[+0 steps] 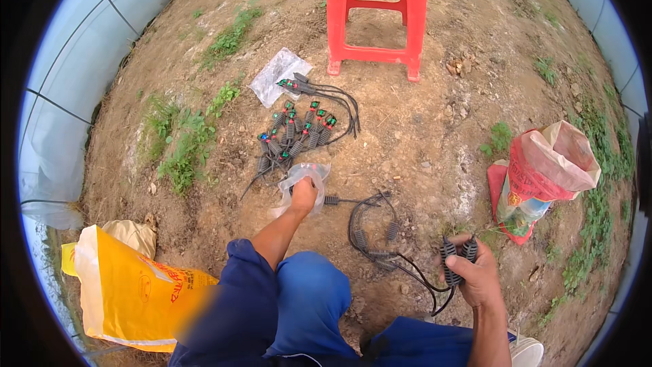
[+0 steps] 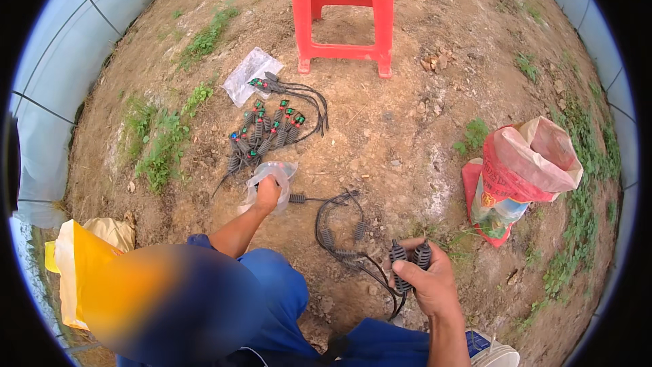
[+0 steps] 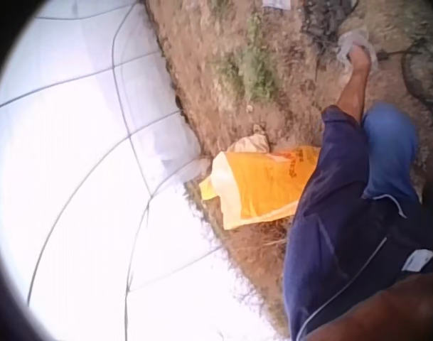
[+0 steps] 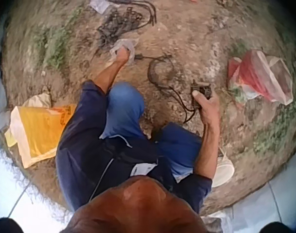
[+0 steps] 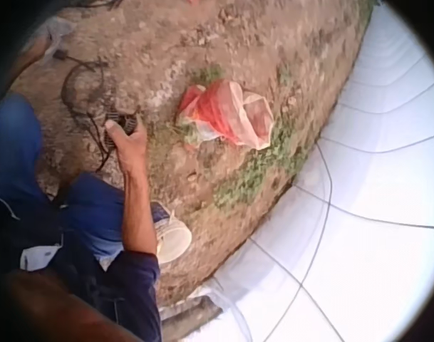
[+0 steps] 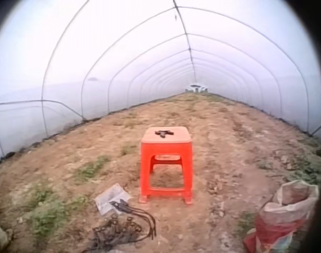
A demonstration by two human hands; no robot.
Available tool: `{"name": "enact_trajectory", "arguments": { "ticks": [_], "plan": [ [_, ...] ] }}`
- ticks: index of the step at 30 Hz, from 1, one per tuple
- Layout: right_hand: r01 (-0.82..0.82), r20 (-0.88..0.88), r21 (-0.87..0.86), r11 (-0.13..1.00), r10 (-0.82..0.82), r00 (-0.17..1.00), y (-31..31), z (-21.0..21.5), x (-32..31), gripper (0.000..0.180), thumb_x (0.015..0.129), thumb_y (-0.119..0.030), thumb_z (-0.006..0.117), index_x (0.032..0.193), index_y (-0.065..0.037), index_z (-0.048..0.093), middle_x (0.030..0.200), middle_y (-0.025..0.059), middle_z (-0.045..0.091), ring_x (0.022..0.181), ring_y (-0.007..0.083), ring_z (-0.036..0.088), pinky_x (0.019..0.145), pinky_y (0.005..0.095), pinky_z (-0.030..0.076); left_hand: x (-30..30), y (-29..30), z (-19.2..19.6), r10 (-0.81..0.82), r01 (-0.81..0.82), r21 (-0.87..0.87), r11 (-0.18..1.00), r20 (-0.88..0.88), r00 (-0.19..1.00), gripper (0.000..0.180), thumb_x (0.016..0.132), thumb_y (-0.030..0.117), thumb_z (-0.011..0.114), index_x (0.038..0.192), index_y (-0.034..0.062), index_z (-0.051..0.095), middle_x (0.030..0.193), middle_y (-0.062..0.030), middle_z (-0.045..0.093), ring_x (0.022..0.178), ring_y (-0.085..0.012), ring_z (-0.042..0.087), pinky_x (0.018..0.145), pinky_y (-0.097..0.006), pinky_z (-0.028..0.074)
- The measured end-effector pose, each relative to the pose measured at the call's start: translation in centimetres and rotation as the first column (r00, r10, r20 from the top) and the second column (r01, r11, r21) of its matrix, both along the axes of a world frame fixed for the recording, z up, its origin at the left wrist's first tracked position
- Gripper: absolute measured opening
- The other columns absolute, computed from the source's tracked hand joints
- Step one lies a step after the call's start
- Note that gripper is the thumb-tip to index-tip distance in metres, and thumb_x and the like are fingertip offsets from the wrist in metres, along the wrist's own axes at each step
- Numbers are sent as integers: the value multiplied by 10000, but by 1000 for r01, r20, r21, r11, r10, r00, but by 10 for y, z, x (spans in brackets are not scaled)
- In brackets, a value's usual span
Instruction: The person sits on the ground and assembles irrigation components by hand. They attach small colored connectors to the ends of black coiled tubes, then place the assembled units into a yellow bag.
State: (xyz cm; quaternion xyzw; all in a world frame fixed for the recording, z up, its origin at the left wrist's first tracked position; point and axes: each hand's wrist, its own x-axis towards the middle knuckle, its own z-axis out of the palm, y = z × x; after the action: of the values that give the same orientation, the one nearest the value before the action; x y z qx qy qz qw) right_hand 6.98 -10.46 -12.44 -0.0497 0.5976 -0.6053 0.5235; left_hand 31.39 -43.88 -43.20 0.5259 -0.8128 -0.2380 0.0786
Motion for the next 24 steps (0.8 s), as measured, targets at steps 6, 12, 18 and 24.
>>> {"name": "enact_trajectory", "arguments": {
  "ticks": [6, 12, 18, 24],
  "plan": [
    [-38, 80, 11, 999, 37, 996, 3, 0, 1, 377, 799, -90, 795, 1083, 28, 577, 874, 173, 704, 691, 212, 669, 644, 348, 559, 3, -9, -16, 33, -39, 43, 998, 131, 991, 251, 893, 262, 637, 948, 26, 701, 883, -245, 701, 860, -442, 673, 742, -467, 535],
    [-101, 98, -28, 994, 104, 990, 12, -14, -2, 380, 780, -81, 817, 1051, 16, 568, 869, 160, 712, 692, 194, 671, 641, 331, 559, -10, -6, -8, -100, 103, 11, 995, -140, 985, 356, 944, 404, 584, 1186, 161, 679, 1100, -209, 694, 1009, -422, 648, 873, -473, 508],
    [-112, 93, -23, 993, 113, 989, 8, -19, -2, 363, 796, -70, 809, 1053, 16, 567, 858, 149, 706, 688, 192, 674, 639, 323, 557, -9, -7, -51, -192, 185, -66, 981, -137, 972, 329, 961, 386, 544, 1133, 150, 696, 1110, -193, 700, 1059, -400, 645, 928, -452, 486],
    [-94, 48, 29, 995, 93, 995, 16, -20, -2, 398, 774, -98, 822, 1054, 16, 563, 853, 163, 693, 675, 227, 665, 603, 356, 545, -45, -4, -25, -82, 57, 296, 954, 74, 994, 339, 972, 382, 505, 1173, 166, 670, 1173, -163, 693, 1104, -366, 638, 952, -428, 480]
  ]
}}
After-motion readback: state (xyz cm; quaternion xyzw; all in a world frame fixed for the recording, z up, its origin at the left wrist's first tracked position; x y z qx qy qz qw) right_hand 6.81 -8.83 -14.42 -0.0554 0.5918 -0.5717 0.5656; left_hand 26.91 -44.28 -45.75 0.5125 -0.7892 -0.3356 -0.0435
